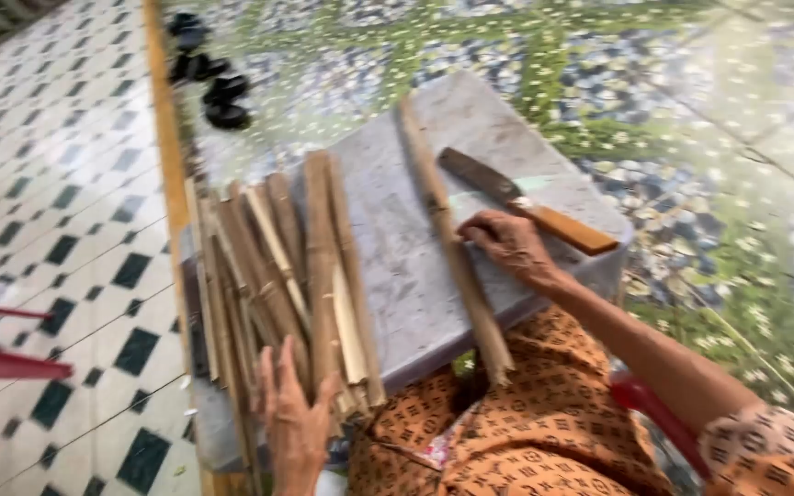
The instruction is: The person uses a machete to split bamboo sticks into thinner strips. They hold each stick with the left hand and strike it with the machete in the right hand, repeating the process for multiple sticks. The split pieces accumulate on the table.
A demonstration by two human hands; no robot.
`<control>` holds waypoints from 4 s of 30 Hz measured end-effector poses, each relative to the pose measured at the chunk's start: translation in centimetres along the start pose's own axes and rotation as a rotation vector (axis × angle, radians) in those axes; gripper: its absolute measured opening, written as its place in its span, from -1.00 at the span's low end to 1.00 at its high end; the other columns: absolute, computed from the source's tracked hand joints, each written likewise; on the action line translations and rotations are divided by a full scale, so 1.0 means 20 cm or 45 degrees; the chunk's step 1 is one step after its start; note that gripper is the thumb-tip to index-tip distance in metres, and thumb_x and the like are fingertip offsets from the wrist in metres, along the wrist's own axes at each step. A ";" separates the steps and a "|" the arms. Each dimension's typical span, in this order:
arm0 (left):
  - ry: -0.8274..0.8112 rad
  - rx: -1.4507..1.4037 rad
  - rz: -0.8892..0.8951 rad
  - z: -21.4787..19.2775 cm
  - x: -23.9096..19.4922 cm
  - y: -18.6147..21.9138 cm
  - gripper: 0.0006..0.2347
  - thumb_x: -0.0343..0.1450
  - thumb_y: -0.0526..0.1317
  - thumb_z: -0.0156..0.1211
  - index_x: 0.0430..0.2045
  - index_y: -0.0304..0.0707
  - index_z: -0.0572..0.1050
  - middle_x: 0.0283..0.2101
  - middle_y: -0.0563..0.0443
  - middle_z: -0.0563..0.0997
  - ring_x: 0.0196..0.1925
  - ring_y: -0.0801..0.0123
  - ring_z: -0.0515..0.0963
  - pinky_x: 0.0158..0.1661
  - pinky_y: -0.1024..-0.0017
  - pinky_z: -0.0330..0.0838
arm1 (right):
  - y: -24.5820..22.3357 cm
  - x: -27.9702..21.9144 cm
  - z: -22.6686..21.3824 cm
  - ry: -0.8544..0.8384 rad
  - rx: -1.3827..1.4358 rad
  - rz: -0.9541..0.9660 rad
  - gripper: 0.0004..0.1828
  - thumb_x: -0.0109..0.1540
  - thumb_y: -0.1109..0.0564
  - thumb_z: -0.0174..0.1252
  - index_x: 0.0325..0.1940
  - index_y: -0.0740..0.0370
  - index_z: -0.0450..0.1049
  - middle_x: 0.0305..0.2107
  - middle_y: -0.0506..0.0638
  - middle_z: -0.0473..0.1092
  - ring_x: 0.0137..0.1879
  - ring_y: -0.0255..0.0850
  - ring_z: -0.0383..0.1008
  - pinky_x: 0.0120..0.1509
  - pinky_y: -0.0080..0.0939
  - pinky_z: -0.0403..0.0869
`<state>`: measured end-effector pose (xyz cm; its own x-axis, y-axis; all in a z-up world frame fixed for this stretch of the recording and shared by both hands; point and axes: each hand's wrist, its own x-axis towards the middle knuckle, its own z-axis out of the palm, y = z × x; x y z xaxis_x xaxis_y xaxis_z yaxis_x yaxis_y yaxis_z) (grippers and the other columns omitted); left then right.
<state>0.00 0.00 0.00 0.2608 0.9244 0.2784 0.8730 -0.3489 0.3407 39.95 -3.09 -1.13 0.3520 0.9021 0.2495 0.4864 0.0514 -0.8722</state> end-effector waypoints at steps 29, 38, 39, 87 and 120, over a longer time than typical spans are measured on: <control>0.104 0.370 0.706 0.45 -0.19 0.04 -0.50 0.17 0.03 0.44 0.04 0.23 0.54 0.33 0.10 0.46 0.44 0.08 0.36 0.44 -0.23 0.05 | 0.10 0.02 0.04 0.048 -0.071 -0.208 -0.80 0.36 0.11 0.05 -0.15 0.15 0.60 -0.22 0.00 0.59 -0.16 -0.14 0.59 -0.10 -0.19 0.51; 0.142 0.551 0.661 0.38 -0.19 0.11 -0.46 0.19 -0.02 0.40 0.13 0.26 0.52 0.32 0.19 0.50 0.44 0.26 0.39 0.50 0.01 0.07 | 0.15 0.03 0.06 0.044 -0.045 -0.195 -0.80 0.38 0.08 0.02 -0.12 0.11 0.57 -0.20 0.00 0.58 -0.16 -0.17 0.59 -0.11 -0.24 0.54; 0.149 0.586 0.667 0.38 -0.19 0.10 -0.46 0.20 -0.04 0.38 0.14 0.21 0.53 0.33 0.20 0.48 0.45 0.29 0.38 0.52 0.01 0.06 | 0.14 0.03 0.06 0.046 -0.025 -0.193 -0.80 0.37 0.09 0.02 -0.13 0.11 0.57 -0.21 -0.01 0.59 -0.16 -0.18 0.60 -0.11 -0.24 0.54; 0.117 0.741 0.560 0.30 -0.13 -0.03 -0.44 0.27 -0.07 0.24 0.23 0.60 0.41 0.22 0.23 0.37 0.28 0.38 0.51 0.48 0.07 0.16 | 0.12 0.03 0.04 0.047 0.065 -0.143 -0.81 0.37 0.10 0.06 -0.14 0.06 0.60 -0.17 -0.07 0.59 -0.11 -0.20 0.62 -0.07 -0.24 0.54; 0.108 0.737 0.531 0.33 -0.15 -0.04 -0.36 0.20 -0.10 0.31 0.25 0.60 0.38 0.25 0.23 0.33 0.35 0.35 0.45 0.52 0.04 0.12 | 0.11 0.02 0.04 0.050 0.038 -0.175 -0.81 0.37 0.10 0.05 -0.13 0.06 0.59 -0.18 -0.08 0.60 -0.09 -0.21 0.62 -0.07 -0.24 0.53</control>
<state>1.24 -1.43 -6.95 0.6076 0.7086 0.3586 0.7925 -0.5109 -0.3331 40.59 -2.29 -3.28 0.3149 0.8683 0.3833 0.5081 0.1869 -0.8408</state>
